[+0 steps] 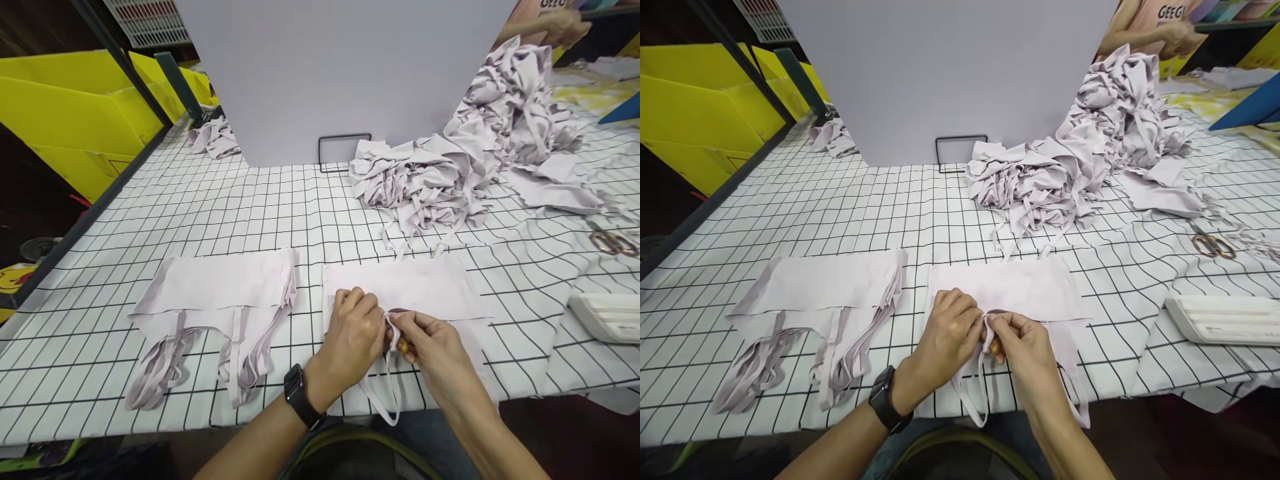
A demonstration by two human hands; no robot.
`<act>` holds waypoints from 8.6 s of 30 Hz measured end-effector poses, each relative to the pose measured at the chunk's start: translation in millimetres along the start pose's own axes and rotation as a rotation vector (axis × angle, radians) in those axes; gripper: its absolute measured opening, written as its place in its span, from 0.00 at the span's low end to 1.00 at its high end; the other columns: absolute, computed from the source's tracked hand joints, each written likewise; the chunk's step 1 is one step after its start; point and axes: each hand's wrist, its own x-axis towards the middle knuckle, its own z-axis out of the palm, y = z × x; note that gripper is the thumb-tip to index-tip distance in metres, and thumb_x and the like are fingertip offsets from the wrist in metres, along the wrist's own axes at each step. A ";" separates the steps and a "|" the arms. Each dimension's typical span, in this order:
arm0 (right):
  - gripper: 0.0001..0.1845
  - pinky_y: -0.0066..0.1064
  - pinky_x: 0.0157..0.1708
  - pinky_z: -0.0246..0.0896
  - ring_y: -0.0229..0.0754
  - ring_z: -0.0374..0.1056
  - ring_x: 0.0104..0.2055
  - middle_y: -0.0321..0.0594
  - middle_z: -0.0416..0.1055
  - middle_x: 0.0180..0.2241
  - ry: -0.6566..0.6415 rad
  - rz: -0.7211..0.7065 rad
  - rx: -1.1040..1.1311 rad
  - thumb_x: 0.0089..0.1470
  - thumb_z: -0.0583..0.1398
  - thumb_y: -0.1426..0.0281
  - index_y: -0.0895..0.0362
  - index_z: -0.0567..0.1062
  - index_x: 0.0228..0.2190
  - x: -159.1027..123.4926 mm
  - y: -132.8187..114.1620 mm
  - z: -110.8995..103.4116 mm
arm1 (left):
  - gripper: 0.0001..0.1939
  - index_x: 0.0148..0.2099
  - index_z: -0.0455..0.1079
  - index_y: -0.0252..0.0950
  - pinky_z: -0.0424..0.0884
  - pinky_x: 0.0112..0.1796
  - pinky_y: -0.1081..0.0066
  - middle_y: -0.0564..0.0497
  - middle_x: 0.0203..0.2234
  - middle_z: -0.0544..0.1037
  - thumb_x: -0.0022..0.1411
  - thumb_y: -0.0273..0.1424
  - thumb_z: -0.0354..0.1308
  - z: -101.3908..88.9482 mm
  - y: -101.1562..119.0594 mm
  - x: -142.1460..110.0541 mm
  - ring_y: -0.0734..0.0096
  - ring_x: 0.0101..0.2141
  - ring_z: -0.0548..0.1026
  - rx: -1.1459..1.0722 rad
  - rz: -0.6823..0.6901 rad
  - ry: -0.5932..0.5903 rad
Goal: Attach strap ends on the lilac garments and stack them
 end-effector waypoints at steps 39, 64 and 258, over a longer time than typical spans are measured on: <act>0.21 0.36 0.29 0.61 0.49 0.69 0.26 0.42 0.75 0.23 0.120 -0.470 -0.799 0.53 0.60 0.50 0.53 0.78 0.24 25.6 -43.2 -84.1 | 0.14 0.48 0.70 0.37 0.75 0.43 0.60 0.44 0.47 0.73 0.63 0.21 0.51 -56.7 -21.0 -21.7 0.59 0.45 0.74 -0.010 -0.185 -0.023; 0.32 0.35 0.34 0.68 0.46 0.72 0.35 0.40 0.77 0.31 0.069 -0.608 -0.335 0.32 0.74 0.50 0.56 0.78 0.37 69.8 -81.0 -99.4 | 0.05 0.26 0.65 0.37 0.65 0.34 0.67 0.52 0.25 0.72 0.48 0.22 0.56 -78.5 -51.6 47.6 0.67 0.30 0.69 -0.273 -0.584 -0.083; 0.12 0.37 0.30 0.70 0.52 0.77 0.30 0.40 0.79 0.24 0.360 -1.027 -0.707 0.46 0.63 0.56 0.51 0.79 0.26 -10.3 -151.7 -108.7 | 0.21 0.49 0.76 0.37 0.61 0.52 0.43 0.44 0.45 0.80 0.58 0.16 0.50 -69.1 32.8 36.5 0.51 0.49 0.74 -0.083 -0.107 -0.248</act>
